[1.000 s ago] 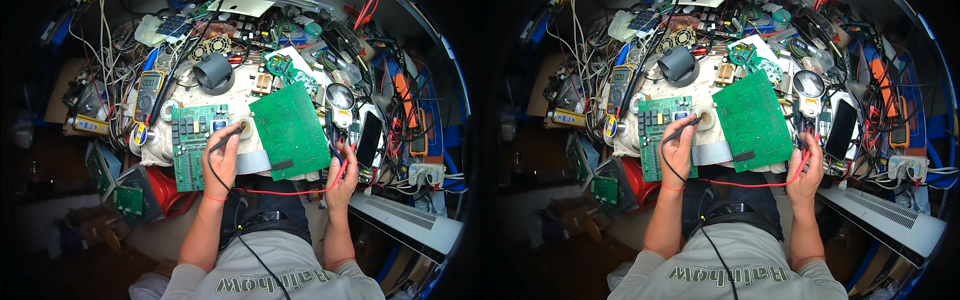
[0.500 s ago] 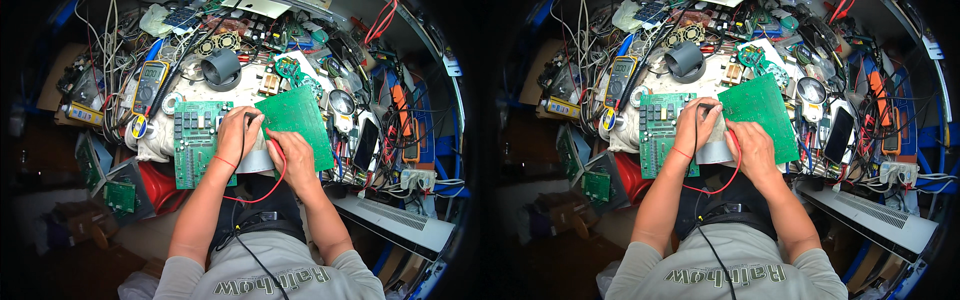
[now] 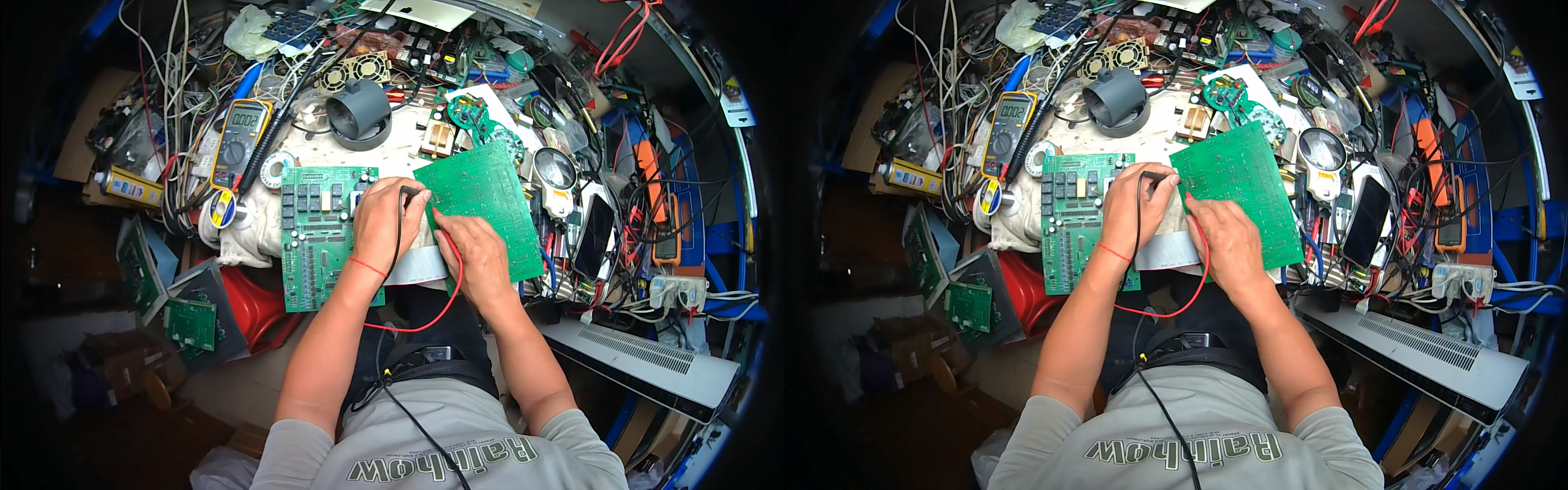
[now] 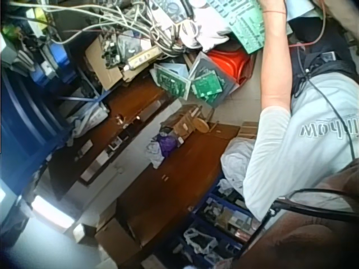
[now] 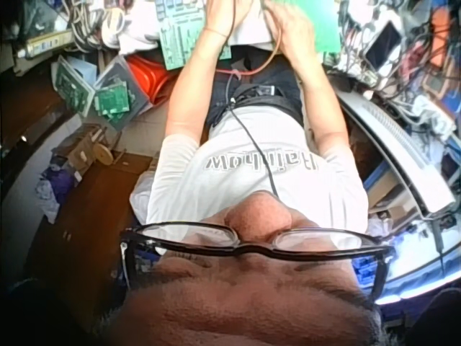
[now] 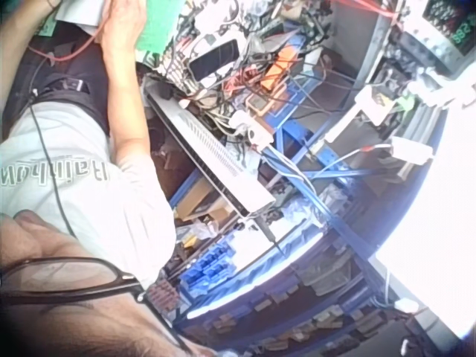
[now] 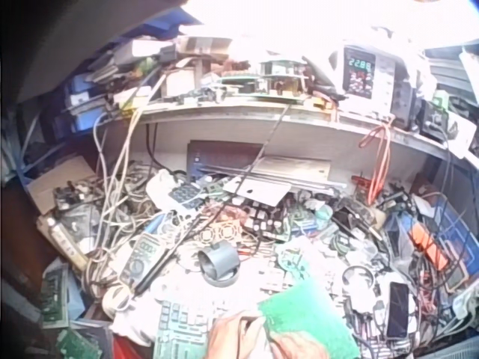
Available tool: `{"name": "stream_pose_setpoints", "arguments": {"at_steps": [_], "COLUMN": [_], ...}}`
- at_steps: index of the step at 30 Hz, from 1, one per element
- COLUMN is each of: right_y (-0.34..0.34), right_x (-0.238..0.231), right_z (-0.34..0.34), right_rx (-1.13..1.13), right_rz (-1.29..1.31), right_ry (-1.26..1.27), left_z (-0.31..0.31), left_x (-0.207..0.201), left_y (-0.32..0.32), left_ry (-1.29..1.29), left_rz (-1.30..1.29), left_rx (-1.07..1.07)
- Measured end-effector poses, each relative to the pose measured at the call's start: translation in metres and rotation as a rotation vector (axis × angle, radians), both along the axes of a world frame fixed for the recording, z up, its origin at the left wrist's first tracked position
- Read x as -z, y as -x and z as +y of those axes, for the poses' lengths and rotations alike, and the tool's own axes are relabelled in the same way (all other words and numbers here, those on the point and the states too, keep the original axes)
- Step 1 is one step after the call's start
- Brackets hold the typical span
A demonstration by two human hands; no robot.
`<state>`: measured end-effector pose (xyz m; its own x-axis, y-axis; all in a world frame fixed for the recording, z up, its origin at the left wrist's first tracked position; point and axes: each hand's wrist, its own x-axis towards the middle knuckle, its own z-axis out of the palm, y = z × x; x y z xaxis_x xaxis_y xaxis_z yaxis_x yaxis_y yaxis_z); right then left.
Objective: The person handles two green circuit boards, flips them, and uses a multimeter with red and black probes to test points on the boards. The person repeatedly touches different areas of the boards with the probes while seated at a cluttered workbench.
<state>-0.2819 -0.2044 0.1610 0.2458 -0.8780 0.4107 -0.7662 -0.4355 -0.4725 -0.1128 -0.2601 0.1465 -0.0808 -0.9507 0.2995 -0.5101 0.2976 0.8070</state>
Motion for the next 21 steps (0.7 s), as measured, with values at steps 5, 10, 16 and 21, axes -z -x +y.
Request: {"name": "stream_pose_setpoints", "arguments": {"at_steps": [5, 10, 16, 21], "right_y": [0.0002, 0.0006, 0.0002, -0.0008], "right_x": [0.0007, 0.0019, 0.0028, 0.0013], "right_z": [-0.001, -0.0007, -0.0011, -0.0007], "right_rx": [-0.006, 0.004, 0.012, 0.018], "right_rz": [-0.008, -0.009, -0.015, -0.027], "right_ry": [0.002, -0.005, -0.007, -0.017], "left_z": [-0.0004, -0.0006, -0.0004, -0.0007], "left_x": [0.0, -0.0008, -0.0017, -0.0004], "left_y": [-0.0002, -0.0005, 0.0013, 0.0006], "left_ry": [0.017, 0.021, 0.031, 0.047], "left_rz": [-0.008, -0.018, 0.02, -0.007], "left_rx": [0.005, 0.015, 0.004, 0.013]}}
